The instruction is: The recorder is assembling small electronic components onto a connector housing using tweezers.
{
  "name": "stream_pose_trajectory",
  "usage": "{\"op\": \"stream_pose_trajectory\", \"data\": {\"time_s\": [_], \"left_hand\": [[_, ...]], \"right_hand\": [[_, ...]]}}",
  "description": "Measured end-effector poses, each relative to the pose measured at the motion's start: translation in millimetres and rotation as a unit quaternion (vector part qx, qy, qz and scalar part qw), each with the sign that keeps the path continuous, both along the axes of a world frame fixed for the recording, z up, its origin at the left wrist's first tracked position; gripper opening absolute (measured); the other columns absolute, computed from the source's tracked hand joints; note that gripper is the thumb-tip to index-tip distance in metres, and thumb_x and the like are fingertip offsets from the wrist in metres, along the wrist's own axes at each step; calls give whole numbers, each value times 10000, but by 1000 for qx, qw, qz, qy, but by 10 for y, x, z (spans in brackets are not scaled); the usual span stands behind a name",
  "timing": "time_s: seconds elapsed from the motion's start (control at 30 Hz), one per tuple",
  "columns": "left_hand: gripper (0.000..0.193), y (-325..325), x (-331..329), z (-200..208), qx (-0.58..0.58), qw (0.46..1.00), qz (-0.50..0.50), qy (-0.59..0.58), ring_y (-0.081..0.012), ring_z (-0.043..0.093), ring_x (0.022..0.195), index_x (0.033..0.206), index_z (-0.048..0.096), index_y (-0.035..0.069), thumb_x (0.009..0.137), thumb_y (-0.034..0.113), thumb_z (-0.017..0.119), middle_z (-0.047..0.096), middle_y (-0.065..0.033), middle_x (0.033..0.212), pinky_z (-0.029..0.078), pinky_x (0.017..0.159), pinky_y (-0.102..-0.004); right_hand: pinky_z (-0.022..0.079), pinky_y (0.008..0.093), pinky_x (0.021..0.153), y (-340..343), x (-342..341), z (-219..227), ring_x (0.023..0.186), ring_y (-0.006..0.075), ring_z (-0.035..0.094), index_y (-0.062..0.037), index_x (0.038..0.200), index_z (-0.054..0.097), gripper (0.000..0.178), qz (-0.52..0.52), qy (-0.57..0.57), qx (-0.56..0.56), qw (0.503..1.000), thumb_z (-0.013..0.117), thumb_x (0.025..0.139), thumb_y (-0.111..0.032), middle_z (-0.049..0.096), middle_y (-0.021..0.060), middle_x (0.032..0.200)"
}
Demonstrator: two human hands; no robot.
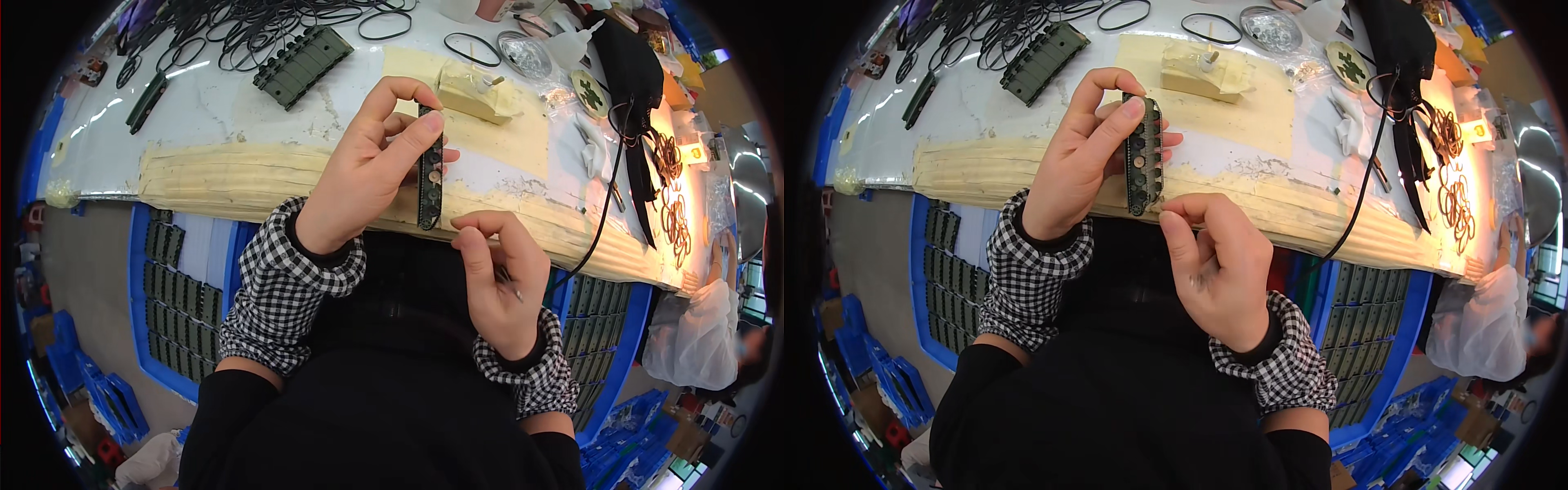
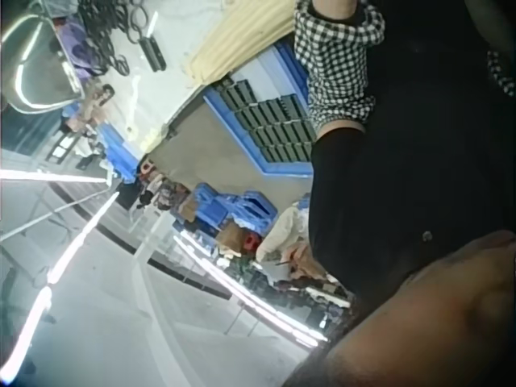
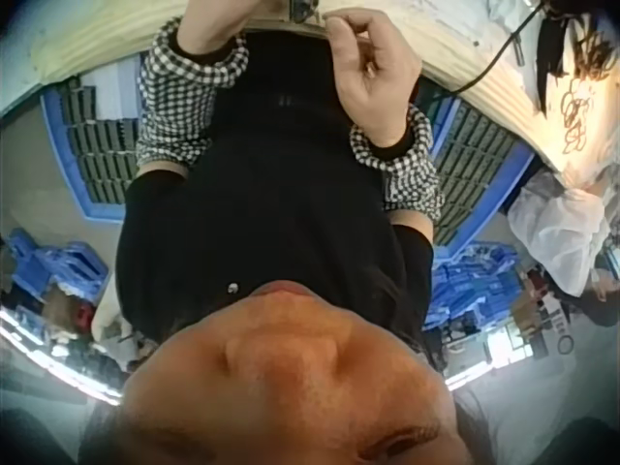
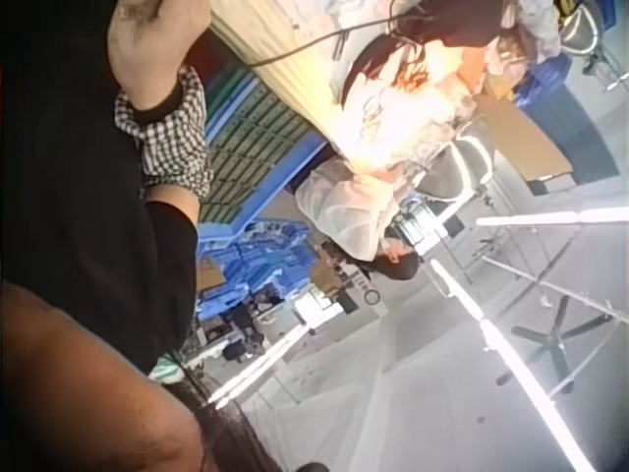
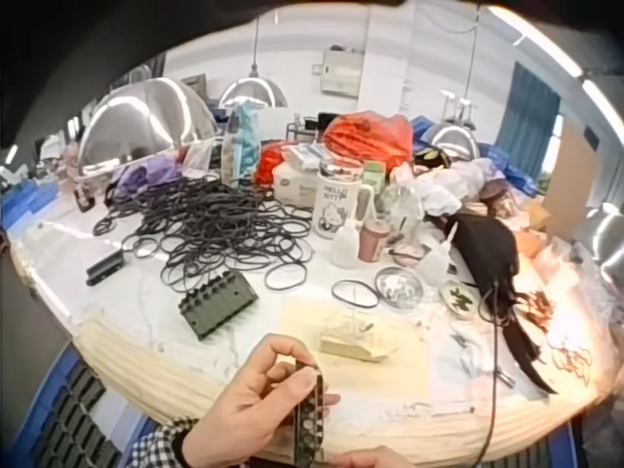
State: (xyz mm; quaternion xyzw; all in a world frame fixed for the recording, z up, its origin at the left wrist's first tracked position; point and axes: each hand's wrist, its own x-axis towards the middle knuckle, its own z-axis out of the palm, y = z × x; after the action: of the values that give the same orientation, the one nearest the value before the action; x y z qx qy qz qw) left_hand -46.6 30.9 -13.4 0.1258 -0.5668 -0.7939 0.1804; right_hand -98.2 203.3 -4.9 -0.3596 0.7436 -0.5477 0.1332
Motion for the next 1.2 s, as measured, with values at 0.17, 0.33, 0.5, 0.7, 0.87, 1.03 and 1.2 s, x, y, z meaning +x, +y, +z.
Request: {"op": "stream_pose_trajectory", "data": {"time_s": [0.17, 0.33, 0.5, 0.7, 0.87, 1.03, 1.2], "left_hand": [[205, 29, 0, -15, -24, 1000, 4, 17, -201, 658, 944, 1170, 413, 128, 990, 206, 470, 610, -93, 973, 552, 765, -294], [199, 34, 20, -5, -38, 999, 16, 7, -200, 660, 930, 1169, 411, 127, 993, 205, 462, 612, -99, 974, 550, 740, -284], [205, 14, 34, -18, -33, 999, 15, 11, -198, 660, 926, 1172, 409, 127, 994, 215, 461, 614, -103, 982, 553, 733, -280], [219, 8, 33, -17, -31, 999, -1, 18, -207, 652, 959, 1187, 405, 118, 998, 220, 450, 613, -111, 1000, 548, 780, -303], [243, -15, 36, -46, -33, 999, -18, 35, -213, 644, 985, 1212, 397, 113, 1002, 227, 440, 609, -119, 1023, 541, 807, -311], [250, -20, 51, -48, -36, 999, -18, 36, -219, 639, 999, 1224, 391, 105, 1006, 220, 429, 609, -123, 1026, 537, 825, -322], [346, -5, 64, -16, -22, 999, -28, 35, -211, 613, 1038, 1320, 351, 106, 998, 191, 445, 588, -140, 1083, 524, 858, -329]], "right_hand": [[353, 206, 437, -151, -114, 86, 471, 57, 470, -4, 804, 569, 98, 45, -111, 45, 992, 648, 844, -48, 579, 32, 657], [437, 272, 479, -222, -86, 139, 512, 188, 557, -12, 754, 531, 129, 35, 117, 34, 992, 648, 807, -18, 554, 89, 637], [449, 278, 498, -175, -62, 132, 533, 184, 574, 3, 817, 558, 81, 38, 105, 40, 993, 622, 853, -32, 566, 104, 667], [436, 205, 564, -142, -142, 160, 640, 57, 537, 18, 903, 585, 120, 71, -281, 38, 956, 562, 935, -96, 592, 13, 732], [421, 192, 589, -200, -205, 115, 670, 49, 514, 14, 883, 577, 148, 113, -312, 35, 943, 577, 932, -126, 584, 9, 753], [426, 194, 589, -179, -220, 139, 634, 49, 504, 5, 888, 572, 166, 113, -331, 66, 935, 554, 949, -149, 574, 6, 741], [383, 183, 509, -185, -219, 122, 590, 18, 492, 15, 948, 559, 146, 96, -308, -42, 946, 539, 958, -129, 589, 13, 836]]}}
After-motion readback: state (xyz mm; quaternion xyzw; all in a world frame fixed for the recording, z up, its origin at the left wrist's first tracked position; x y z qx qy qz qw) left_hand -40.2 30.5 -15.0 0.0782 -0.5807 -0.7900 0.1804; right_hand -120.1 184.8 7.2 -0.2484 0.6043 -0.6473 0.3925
